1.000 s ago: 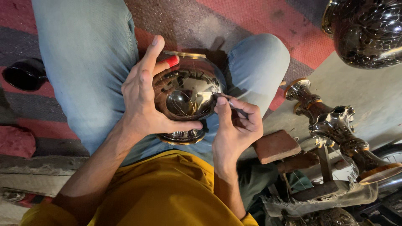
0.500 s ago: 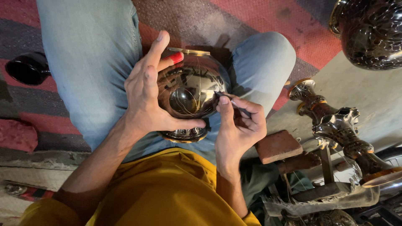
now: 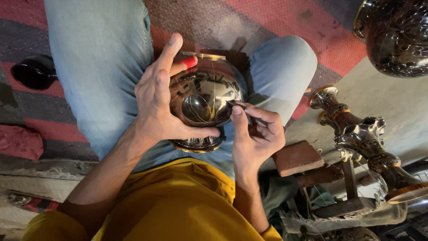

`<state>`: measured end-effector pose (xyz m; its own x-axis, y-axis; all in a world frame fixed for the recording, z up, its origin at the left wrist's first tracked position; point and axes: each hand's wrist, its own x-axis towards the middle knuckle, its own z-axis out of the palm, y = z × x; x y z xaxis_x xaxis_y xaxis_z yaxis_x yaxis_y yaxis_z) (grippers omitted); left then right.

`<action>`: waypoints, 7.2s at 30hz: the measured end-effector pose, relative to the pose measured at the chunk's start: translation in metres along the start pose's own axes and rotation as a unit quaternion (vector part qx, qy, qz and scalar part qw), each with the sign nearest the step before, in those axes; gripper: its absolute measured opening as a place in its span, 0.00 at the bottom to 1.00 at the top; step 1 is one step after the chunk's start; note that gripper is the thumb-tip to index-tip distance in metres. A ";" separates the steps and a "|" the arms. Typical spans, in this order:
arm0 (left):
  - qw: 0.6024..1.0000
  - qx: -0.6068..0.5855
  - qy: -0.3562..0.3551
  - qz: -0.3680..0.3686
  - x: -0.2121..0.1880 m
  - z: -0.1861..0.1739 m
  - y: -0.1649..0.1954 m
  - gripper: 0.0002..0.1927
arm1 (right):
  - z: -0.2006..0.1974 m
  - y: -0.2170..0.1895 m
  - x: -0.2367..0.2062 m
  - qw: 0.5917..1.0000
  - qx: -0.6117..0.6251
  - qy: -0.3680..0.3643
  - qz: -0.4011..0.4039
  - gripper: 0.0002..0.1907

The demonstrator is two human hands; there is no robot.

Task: The person sits on the floor and uses a small chisel and hammer to engrave a decorative pattern onto a shiny metal pot. They hold the pot steady with one hand while striking the chisel with the other to create fine lines.

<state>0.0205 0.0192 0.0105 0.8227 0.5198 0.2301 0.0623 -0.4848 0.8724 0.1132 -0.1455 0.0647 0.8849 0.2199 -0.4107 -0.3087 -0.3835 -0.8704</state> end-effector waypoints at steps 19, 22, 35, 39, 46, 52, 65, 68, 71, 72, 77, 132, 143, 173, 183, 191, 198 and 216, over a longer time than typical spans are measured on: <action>1.000 -0.021 0.006 0.014 0.000 0.002 -0.004 0.82 | -0.016 0.004 0.003 0.984 -0.037 -0.143 -0.100 0.10; 1.000 -0.020 0.006 0.013 0.001 0.002 -0.003 0.81 | -0.019 0.004 0.003 0.981 -0.036 -0.162 -0.103 0.11; 1.000 -0.019 0.010 0.008 -0.004 0.003 -0.003 0.81 | -0.028 0.005 0.009 0.961 -0.050 -0.222 -0.158 0.11; 1.000 -0.002 0.004 -0.002 -0.003 0.003 -0.003 0.81 | -0.024 0.008 0.010 0.966 -0.059 -0.201 -0.152 0.12; 1.000 -0.003 0.012 0.011 -0.003 0.003 -0.004 0.80 | -0.028 0.006 0.015 0.951 -0.057 -0.240 -0.186 0.12; 1.000 -0.007 0.006 0.003 -0.003 0.003 -0.003 0.79 | -0.029 0.005 0.019 0.941 -0.079 -0.254 -0.210 0.14; 1.000 -0.002 0.008 0.008 -0.002 0.002 -0.002 0.79 | -0.033 0.003 0.030 0.936 -0.076 -0.271 -0.213 0.11; 1.000 0.003 0.011 0.012 -0.003 0.001 -0.003 0.79 | -0.033 -0.005 0.043 0.939 -0.070 -0.281 -0.187 0.11; 1.000 -0.001 0.008 0.009 -0.005 0.002 -0.003 0.79 | -0.029 -0.017 0.068 0.910 -0.088 -0.338 -0.221 0.11; 1.000 -0.003 0.007 0.009 -0.005 0.002 -0.003 0.79 | -0.026 -0.021 0.076 0.896 -0.095 -0.363 -0.238 0.11; 1.000 0.003 0.012 0.008 -0.004 0.001 -0.003 0.78 | -0.006 -0.049 0.100 0.843 -0.201 -0.432 -0.250 0.11; 1.000 -0.011 0.022 0.010 -0.007 0.004 -0.007 0.77 | 0.012 -0.086 0.094 0.802 -0.328 -0.440 -0.238 0.09; 1.000 -0.016 0.017 0.011 -0.003 0.001 -0.005 0.77 | 0.006 -0.080 0.085 0.819 -0.320 -0.407 -0.249 0.09; 1.000 -0.016 0.018 0.009 -0.001 0.001 -0.004 0.77 | -0.004 -0.066 0.048 0.862 -0.278 -0.322 -0.276 0.13; 1.000 0.000 0.014 -0.011 -0.005 -0.001 -0.002 0.78 | -0.013 -0.046 0.050 0.941 -0.226 -0.232 -0.099 0.09; 0.999 0.020 0.002 -0.047 -0.026 0.000 0.006 0.75 | -0.017 -0.025 0.026 0.979 -0.135 -0.132 -0.076 0.08; 0.999 0.008 0.018 -0.042 -0.026 0.003 0.002 0.74 | 0.007 -0.017 0.004 0.996 -0.084 0.007 -0.002 0.10; 0.999 0.002 -0.002 -0.035 -0.024 0.001 -0.001 0.73 | 0.026 -0.007 -0.004 0.992 -0.047 0.118 0.019 0.07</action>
<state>0.0015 0.0070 0.0036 0.8188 0.5496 0.1657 0.1228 -0.4497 0.8847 0.1028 -0.1206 0.0649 0.9334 -0.0082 -0.3586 -0.3198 -0.4716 -0.8218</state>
